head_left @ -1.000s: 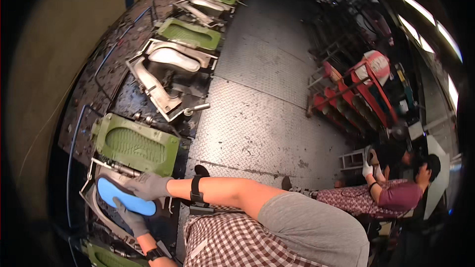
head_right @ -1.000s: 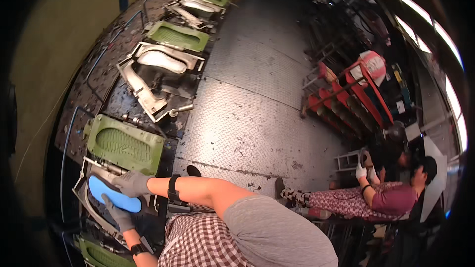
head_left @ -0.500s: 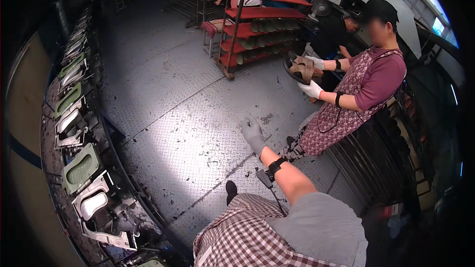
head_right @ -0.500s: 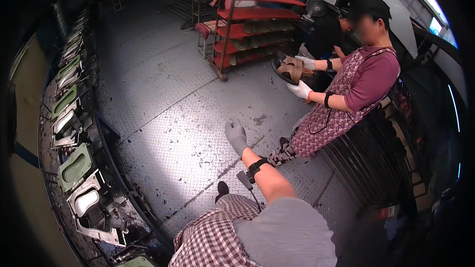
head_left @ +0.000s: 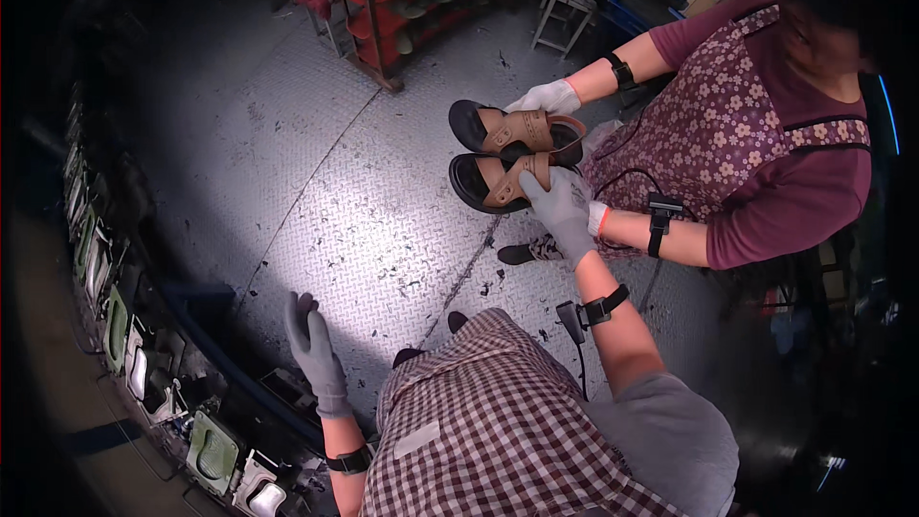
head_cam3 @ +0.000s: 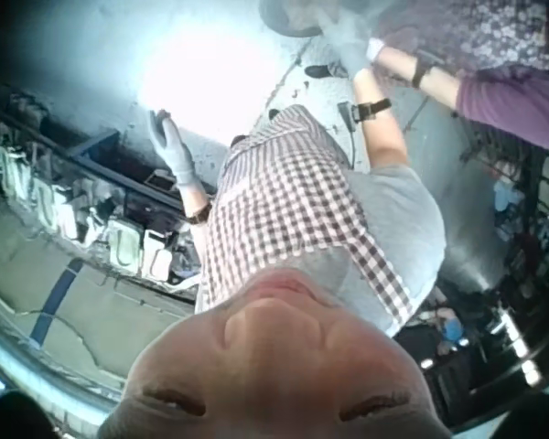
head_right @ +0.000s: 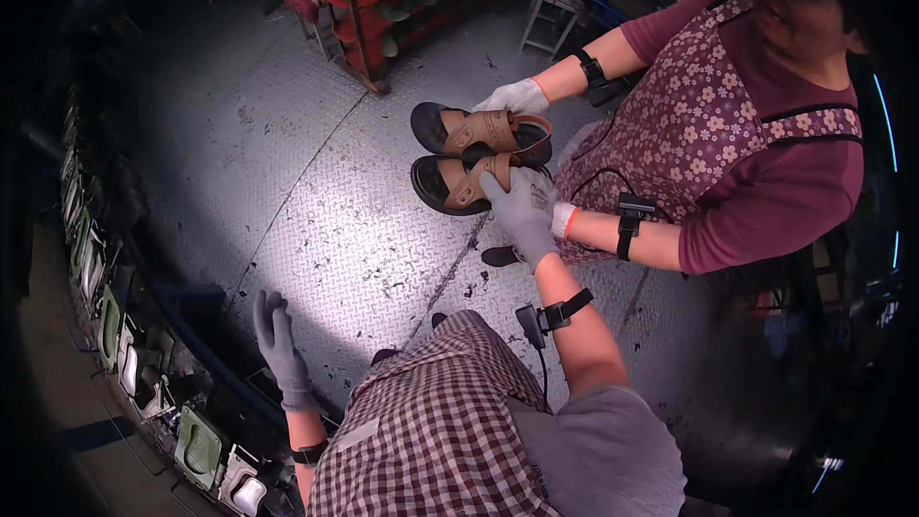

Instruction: Operating machinery and organizing components in a shoe manufacturing factory.

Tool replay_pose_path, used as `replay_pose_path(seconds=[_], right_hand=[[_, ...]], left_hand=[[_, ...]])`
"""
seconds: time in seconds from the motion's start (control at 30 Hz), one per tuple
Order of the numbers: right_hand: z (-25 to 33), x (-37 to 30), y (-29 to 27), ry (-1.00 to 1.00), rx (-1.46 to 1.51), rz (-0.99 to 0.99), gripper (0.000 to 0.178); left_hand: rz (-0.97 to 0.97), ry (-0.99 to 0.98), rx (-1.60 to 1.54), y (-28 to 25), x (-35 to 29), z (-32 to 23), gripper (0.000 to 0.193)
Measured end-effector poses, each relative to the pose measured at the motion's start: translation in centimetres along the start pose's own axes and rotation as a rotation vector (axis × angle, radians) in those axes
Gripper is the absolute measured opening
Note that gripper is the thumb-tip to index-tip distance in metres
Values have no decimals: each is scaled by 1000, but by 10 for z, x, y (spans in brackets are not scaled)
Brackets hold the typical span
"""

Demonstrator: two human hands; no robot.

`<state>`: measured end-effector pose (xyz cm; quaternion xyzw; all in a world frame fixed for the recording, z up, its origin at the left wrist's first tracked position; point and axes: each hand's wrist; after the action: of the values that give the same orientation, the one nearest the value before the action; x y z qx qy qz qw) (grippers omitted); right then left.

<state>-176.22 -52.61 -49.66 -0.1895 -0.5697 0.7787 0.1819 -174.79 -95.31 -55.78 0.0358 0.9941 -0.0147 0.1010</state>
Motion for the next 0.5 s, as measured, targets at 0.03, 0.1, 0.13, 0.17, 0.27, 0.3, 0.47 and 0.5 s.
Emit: replay_pose_path(seconds=[0.03, 0.1, 0.13, 0.17, 0.27, 0.3, 0.47, 0.5], right_hand=[[4, -2, 4, -42, 54, -105, 36], [2, -3, 6, -53, 21, -67, 35], [4, -1, 6, -94, -15, -51, 34], [4, 3, 2, -47, 5, 98, 30], [-2, 4, 10, 32, 497, -256, 30], [-5, 10, 5, 71, 380, -352, 31], [28, 61, -35, 143, 94, -32, 46], [38, 67, -33, 203, 106, 53, 50]], left_hand=[[169, -67, -50, 29, 26, -8, 51], [455, -219, -148, 91, 62, -27, 58], [570, -265, -153, 115, 80, -26, 62], [633, -282, -158, 138, 96, -26, 65], [789, -263, -156, 190, 151, -33, 72], [739, -335, -236, 212, 169, -38, 68], [907, -478, -640, 267, 245, -37, 49], [867, -498, -657, 269, 251, -28, 42]])
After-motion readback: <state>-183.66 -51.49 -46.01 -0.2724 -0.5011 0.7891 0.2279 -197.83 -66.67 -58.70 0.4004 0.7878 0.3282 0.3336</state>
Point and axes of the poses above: each hand's wrist, its own x-axis towards the middle knuckle, its own y-axis out of the palm, z = x × y, and after that the axes turned 9 degrees about z, right-handed
